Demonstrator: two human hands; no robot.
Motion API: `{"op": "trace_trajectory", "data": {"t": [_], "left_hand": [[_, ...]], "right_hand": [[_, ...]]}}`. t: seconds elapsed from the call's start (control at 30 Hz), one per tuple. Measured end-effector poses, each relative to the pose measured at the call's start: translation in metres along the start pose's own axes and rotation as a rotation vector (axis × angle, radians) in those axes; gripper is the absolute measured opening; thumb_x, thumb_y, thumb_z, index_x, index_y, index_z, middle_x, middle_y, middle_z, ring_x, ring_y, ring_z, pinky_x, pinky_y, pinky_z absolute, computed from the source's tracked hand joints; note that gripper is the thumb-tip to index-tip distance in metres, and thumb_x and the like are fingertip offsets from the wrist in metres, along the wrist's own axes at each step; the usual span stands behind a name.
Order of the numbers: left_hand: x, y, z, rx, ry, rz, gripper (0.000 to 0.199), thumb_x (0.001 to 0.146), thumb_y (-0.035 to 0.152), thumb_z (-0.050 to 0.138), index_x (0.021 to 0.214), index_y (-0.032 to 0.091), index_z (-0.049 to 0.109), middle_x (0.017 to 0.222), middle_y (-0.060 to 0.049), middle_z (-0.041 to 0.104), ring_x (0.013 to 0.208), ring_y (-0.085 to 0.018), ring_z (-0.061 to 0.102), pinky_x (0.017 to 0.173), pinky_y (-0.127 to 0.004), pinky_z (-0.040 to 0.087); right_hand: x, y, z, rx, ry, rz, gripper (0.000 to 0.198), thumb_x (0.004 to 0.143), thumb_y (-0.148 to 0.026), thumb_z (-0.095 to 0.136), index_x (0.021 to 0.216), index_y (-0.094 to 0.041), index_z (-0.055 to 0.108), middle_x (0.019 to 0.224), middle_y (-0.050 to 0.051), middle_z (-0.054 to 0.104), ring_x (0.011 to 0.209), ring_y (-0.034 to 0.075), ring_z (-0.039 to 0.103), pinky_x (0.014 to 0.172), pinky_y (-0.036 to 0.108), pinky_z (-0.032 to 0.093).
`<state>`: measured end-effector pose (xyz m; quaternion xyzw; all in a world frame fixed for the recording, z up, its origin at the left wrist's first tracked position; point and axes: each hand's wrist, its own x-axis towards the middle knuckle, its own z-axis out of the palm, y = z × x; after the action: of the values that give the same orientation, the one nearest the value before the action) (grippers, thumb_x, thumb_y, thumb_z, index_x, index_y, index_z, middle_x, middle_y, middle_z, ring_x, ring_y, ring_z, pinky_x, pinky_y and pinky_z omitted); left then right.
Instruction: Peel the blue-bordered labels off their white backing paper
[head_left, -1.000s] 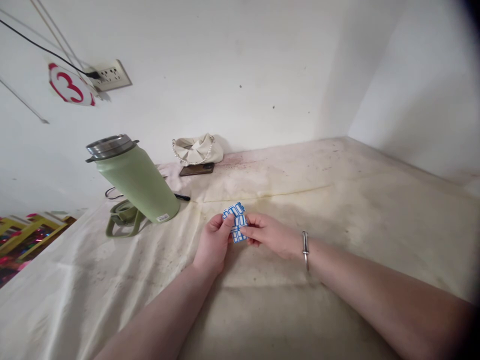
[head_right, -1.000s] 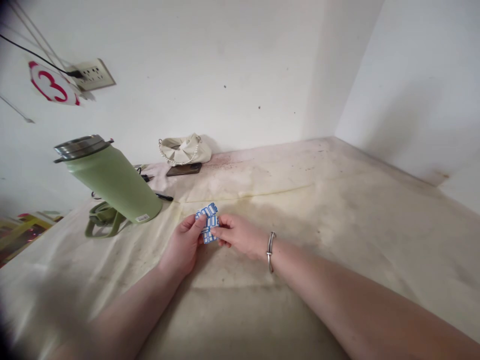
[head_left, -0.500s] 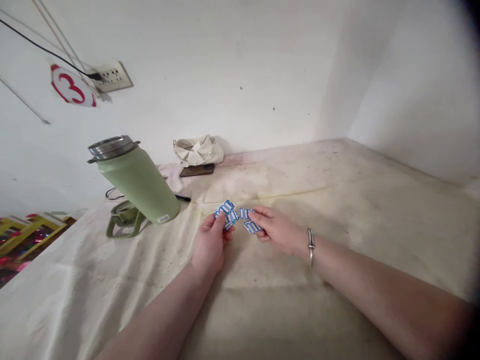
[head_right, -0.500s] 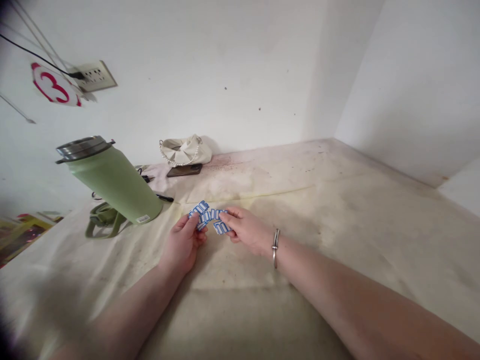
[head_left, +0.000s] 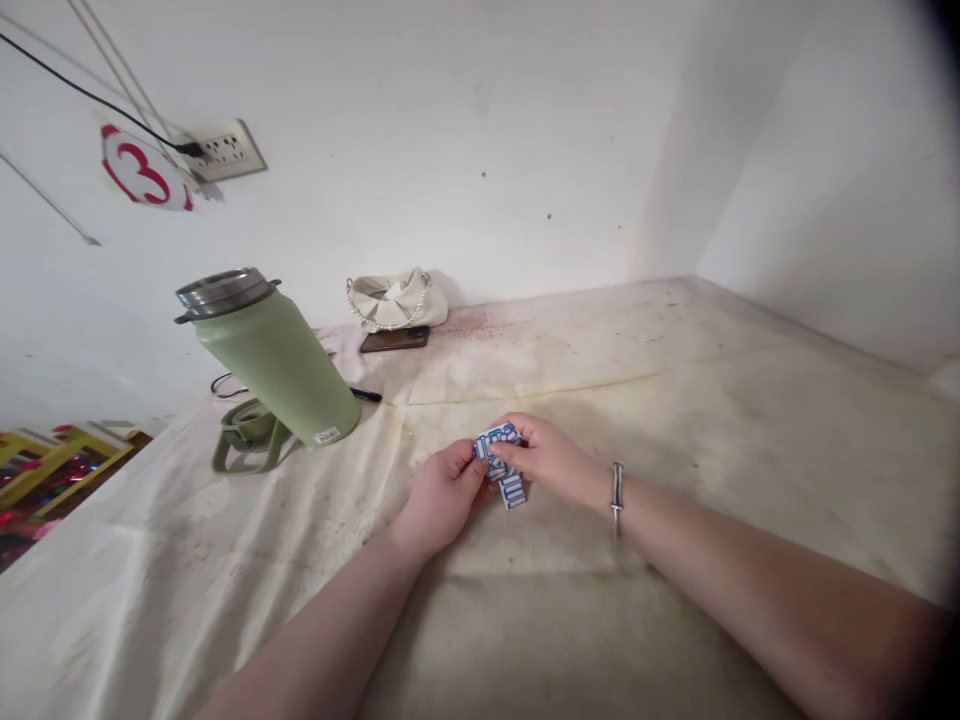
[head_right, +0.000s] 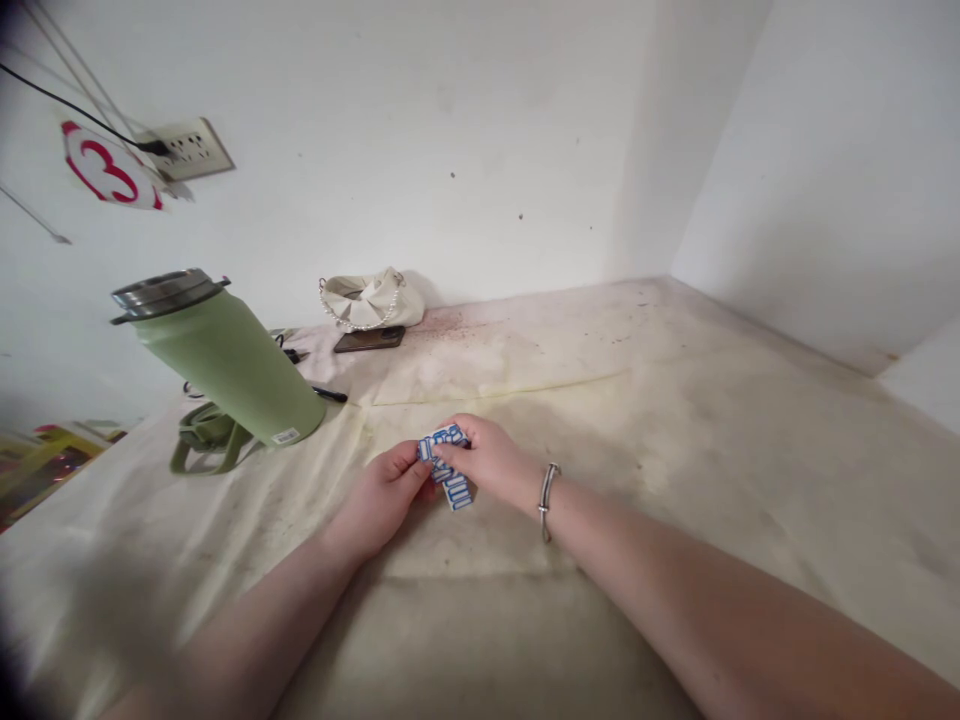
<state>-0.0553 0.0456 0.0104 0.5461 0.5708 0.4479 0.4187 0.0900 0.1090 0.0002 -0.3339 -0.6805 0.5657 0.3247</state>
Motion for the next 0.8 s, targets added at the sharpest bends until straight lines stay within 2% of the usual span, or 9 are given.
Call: {"op": "trace_trajectory", "data": {"t": [0.07,0.17,0.3,0.43,0.5,0.6,0.67,0.73,0.8], "left_hand": [[0.001,-0.001,0.002,-0.007,0.008,0.007,0.014,0.078,0.031,0.056,0.076,0.02,0.064,0.067,-0.001,0.062,0.059,-0.015,0.053,0.055,-0.024,0.038],[0.001,-0.001,0.005,-0.063,0.025,0.013,0.014,0.077,0.03,0.057,0.086,0.02,0.063,0.074,-0.001,0.064,0.062,-0.015,0.055,0.057,-0.024,0.041],[0.001,0.0,0.004,-0.077,0.063,-0.009,0.015,0.076,0.032,0.059,0.069,0.019,0.058,0.057,0.003,0.057,0.05,-0.011,0.047,0.05,-0.021,0.035],[0.0,-0.001,0.002,-0.072,0.12,-0.019,0.026,0.078,0.039,0.057,0.062,0.019,0.053,0.05,0.004,0.052,0.046,-0.01,0.042,0.046,-0.021,0.03],[0.0,-0.001,0.003,-0.074,0.145,-0.024,0.034,0.08,0.045,0.053,0.059,0.019,0.052,0.049,0.003,0.051,0.045,-0.01,0.042,0.045,-0.022,0.03],[0.0,-0.002,0.003,-0.115,0.203,-0.024,0.038,0.08,0.051,0.049,0.059,0.019,0.053,0.052,0.001,0.054,0.047,-0.011,0.045,0.048,-0.023,0.034],[0.002,-0.002,0.003,-0.194,0.244,-0.026,0.035,0.08,0.05,0.05,0.064,0.019,0.055,0.056,0.001,0.056,0.049,-0.012,0.047,0.05,-0.023,0.036],[0.003,-0.003,0.003,-0.273,0.271,-0.033,0.032,0.079,0.049,0.051,0.07,0.019,0.056,0.058,0.001,0.058,0.051,-0.012,0.048,0.052,-0.023,0.038],[0.004,-0.004,0.003,-0.309,0.286,-0.038,0.031,0.079,0.049,0.051,0.076,0.019,0.057,0.061,0.0,0.059,0.053,-0.012,0.049,0.053,-0.023,0.039]], "right_hand": [[0.001,0.001,-0.001,-0.049,0.023,0.023,0.016,0.079,-0.035,0.055,0.08,-0.02,0.05,0.068,-0.001,0.054,0.062,0.014,0.053,0.055,0.025,0.041],[0.001,-0.001,-0.003,-0.113,0.081,0.013,0.022,0.077,-0.038,0.057,0.071,-0.019,0.049,0.061,-0.003,0.05,0.057,0.013,0.048,0.051,0.024,0.036],[-0.002,-0.006,-0.005,-0.092,0.034,0.004,0.031,0.08,-0.044,0.053,0.063,-0.019,0.046,0.056,-0.004,0.044,0.051,0.011,0.042,0.049,0.023,0.032],[-0.004,-0.009,-0.007,-0.019,-0.052,0.033,0.025,0.081,-0.044,0.052,0.074,-0.021,0.045,0.051,-0.008,0.036,0.044,0.009,0.033,0.042,0.021,0.026],[-0.003,-0.011,-0.01,-0.034,-0.068,0.0,0.022,0.081,-0.042,0.053,0.076,-0.021,0.046,0.055,-0.007,0.041,0.047,0.009,0.037,0.044,0.021,0.029],[0.0,-0.016,-0.018,-0.168,0.009,-0.077,0.026,0.081,-0.043,0.053,0.071,-0.019,0.051,0.061,-0.003,0.05,0.054,0.011,0.045,0.05,0.023,0.035],[0.0,-0.021,-0.025,-0.239,0.036,-0.051,0.031,0.082,-0.044,0.05,0.067,-0.018,0.053,0.06,0.0,0.054,0.054,0.012,0.049,0.051,0.024,0.037],[0.0,-0.024,-0.031,-0.293,-0.002,-0.03,0.034,0.084,-0.045,0.048,0.067,-0.017,0.058,0.062,0.002,0.059,0.055,0.014,0.053,0.053,0.025,0.039],[0.0,-0.027,-0.036,-0.348,-0.065,-0.07,0.032,0.085,-0.042,0.047,0.072,-0.017,0.063,0.07,0.004,0.064,0.061,0.016,0.058,0.056,0.026,0.041]]}}
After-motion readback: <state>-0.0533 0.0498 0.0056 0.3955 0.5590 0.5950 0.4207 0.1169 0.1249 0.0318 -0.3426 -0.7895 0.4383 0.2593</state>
